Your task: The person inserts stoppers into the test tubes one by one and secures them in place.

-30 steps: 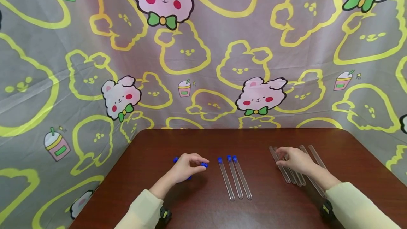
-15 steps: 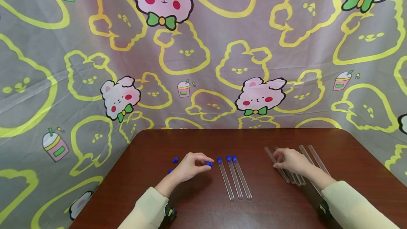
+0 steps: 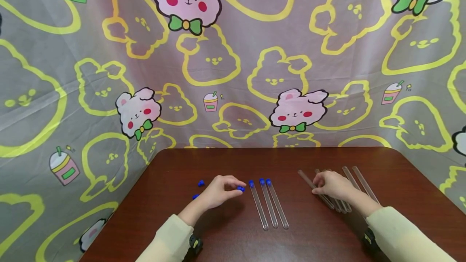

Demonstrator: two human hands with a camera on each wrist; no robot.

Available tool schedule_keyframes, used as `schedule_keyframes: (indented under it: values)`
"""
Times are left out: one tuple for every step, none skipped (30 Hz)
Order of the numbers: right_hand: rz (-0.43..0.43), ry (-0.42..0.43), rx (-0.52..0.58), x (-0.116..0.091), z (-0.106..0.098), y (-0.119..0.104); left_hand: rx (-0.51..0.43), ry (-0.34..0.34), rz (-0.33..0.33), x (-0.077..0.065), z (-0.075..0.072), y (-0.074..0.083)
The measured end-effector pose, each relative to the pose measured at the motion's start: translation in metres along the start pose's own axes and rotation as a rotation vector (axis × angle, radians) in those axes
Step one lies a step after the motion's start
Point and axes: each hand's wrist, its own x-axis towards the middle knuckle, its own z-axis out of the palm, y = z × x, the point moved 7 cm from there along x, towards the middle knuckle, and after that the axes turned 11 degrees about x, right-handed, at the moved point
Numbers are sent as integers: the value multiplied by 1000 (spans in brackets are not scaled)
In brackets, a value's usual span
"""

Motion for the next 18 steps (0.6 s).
schedule_keyframes:
  values:
    - [0,-2,2,0,0,0,2,-4,0,0,0,-1]
    - [-1,-2,7,0,0,-1,2,-8,-1,0,0,0]
    - [-5,0,11,-1,0,-1,3,-11,-1,0,0,0]
    - [-12,2,19,-1,0,-2,7,-15,-1,0,0,1]
    - [-22,7,26,-1,0,-2,10,-18,-2,-1,0,1]
    - [-34,14,35,-1,0,-3,13,-20,-1,-1,-1,1]
    - [-47,21,42,-2,0,-5,12,-22,-2,-1,-1,2]
    - [-61,30,49,-2,-1,-6,7,-25,-5,-1,-1,2]
    - [-76,39,55,-3,-1,-8,3,-28,-8,0,-1,2]
    - [-88,47,60,-3,-2,-10,-5,-29,-10,0,-1,3]
    - [-96,54,65,-4,-3,-12,-13,-30,-12,1,0,3]
    - [-103,61,72,-5,-4,-14,-21,-32,-16,1,0,4]
    - [-110,66,76,-6,-5,-16,-29,-33,-20,3,0,5]
    - [-115,71,82,-7,-6,-18,-36,-32,-21,4,0,6]
    - [-122,75,87,-8,-8,-20,-45,-32,-22,5,1,7]
    - [-126,77,95,-8,-9,-22,-53,-30,-21,7,1,8]
    - [-132,80,103,-9,-10,-24,-59,-29,-22,8,1,10]
    - [-140,82,109,-10,-12,-26,-64,-24,-22,10,2,11]
